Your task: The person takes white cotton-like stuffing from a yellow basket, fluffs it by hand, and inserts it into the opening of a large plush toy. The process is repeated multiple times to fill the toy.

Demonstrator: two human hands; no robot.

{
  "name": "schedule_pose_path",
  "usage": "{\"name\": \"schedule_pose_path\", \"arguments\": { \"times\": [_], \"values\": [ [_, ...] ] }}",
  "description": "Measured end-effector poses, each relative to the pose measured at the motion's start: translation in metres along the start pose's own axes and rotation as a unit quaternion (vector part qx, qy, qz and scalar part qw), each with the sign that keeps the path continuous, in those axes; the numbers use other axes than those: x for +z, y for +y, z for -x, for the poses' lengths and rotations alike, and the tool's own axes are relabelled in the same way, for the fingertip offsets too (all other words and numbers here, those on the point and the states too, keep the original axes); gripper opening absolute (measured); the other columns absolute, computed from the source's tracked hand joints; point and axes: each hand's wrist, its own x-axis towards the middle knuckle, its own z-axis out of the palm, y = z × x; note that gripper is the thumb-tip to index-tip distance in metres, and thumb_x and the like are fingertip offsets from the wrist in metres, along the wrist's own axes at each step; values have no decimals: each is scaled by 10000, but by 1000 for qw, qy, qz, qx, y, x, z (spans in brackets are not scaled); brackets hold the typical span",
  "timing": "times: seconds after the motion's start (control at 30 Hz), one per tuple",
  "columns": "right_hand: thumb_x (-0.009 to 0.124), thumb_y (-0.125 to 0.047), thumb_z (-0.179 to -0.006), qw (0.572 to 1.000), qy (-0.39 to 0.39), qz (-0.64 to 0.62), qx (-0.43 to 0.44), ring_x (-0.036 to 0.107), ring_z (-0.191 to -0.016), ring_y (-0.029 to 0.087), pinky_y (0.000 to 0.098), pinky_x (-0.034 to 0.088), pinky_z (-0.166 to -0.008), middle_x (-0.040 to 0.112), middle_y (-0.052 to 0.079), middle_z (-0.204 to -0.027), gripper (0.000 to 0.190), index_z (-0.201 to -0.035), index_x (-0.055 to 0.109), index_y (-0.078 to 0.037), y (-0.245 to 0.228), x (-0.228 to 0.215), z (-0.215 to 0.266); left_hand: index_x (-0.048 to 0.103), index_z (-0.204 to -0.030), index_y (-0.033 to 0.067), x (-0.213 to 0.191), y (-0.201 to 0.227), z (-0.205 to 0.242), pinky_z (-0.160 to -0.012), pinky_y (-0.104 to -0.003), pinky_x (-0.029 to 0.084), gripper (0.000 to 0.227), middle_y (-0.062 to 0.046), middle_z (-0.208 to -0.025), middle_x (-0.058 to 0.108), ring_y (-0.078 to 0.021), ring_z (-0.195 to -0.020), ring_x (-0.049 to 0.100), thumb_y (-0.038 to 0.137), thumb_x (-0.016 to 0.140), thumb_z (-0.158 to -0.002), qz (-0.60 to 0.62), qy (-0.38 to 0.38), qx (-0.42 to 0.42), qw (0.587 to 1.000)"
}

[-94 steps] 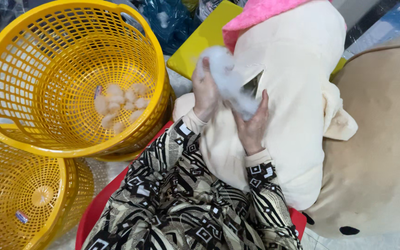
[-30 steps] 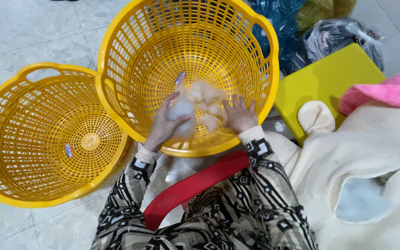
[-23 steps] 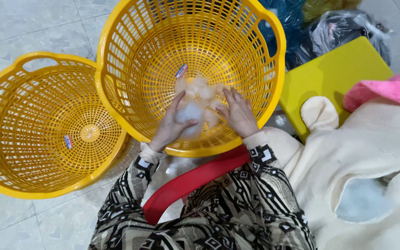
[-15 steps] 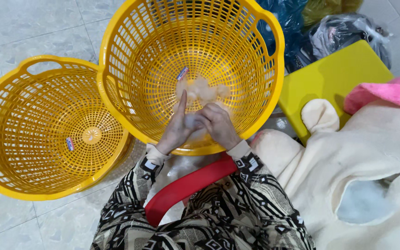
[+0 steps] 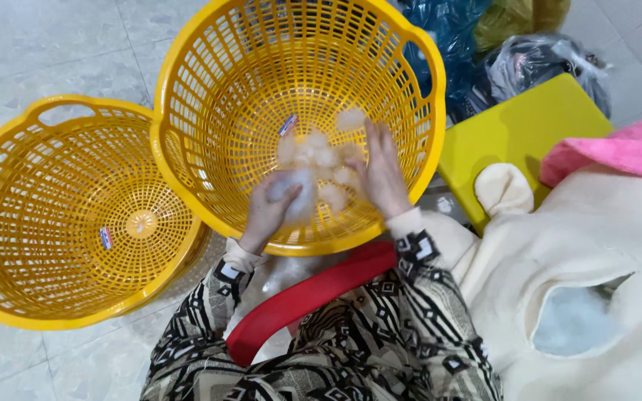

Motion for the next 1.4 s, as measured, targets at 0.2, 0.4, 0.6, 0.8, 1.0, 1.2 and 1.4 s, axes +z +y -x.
{"name": "schedule_pose_path", "arguments": {
  "times": [0.2,0.4,0.6,0.8,1.0,1.2,1.4],
  "values": [
    [826,-222,-867,841,-165,-516,1,354,-1443,265,382,355,-1153,317,191,-1573,1103,-1616,35,-47,-1,90,72,410,-1549,-13,10,-10,20,-1215,-405,246,530,-171,-1615,345,-302,-1504,303,322,409,-1138,15,-89,106,990],
    [759,-48,-895,838,-108,-520,125,675,-1098,150,310,556,-993,726,78,-1201,422,-1298,649,17,29,112,81,587,-1407,-21,4,43,8,-1230,-376,286,769,-162,-1556,515,-292,-1474,446,547,173,-1096,0,-111,-11,994],
    [778,-40,-900,873,-57,-435,213,683,-874,115,289,577,-799,740,40,-979,223,-1099,688,2,42,122,83,422,-1570,44,-62,117,-6,-1315,-428,308,745,-135,-1631,436,-254,-1549,409,633,298,-1131,84,123,332,931],
    [740,-160,-951,795,10,-522,307,672,-888,142,304,587,-782,703,53,-1036,345,-1239,627,-6,36,111,89,372,-1589,143,-53,149,-52,-1302,-546,319,603,-108,-1670,395,-372,-1592,299,393,542,-1067,-475,75,417,772],
    [542,-233,-1047,793,47,-557,242,526,-1331,190,344,417,-1138,535,99,-1470,542,-1521,385,-21,42,109,71,177,-1666,134,-22,65,-44,-1239,-592,186,960,-202,-1729,15,-418,-1598,57,587,626,-949,-547,-200,52,811],
    [363,-388,-1122,746,-103,-621,218,318,-1523,214,352,270,-1244,315,95,-1664,636,-1620,233,-15,35,112,96,31,-1659,42,26,-14,-16,-1064,-382,403,1125,-178,-1734,160,-250,-1192,452,550,693,-904,43,-239,50,969],
    [395,-279,-1133,796,-51,-584,151,279,-1566,216,322,210,-1279,309,87,-1688,615,-1644,200,1,40,115,99,585,-1392,-50,30,-9,-13,-1003,-345,549,623,-167,-1301,686,-187,-1136,666,212,831,-884,41,-222,-21,974]
  ]
}}
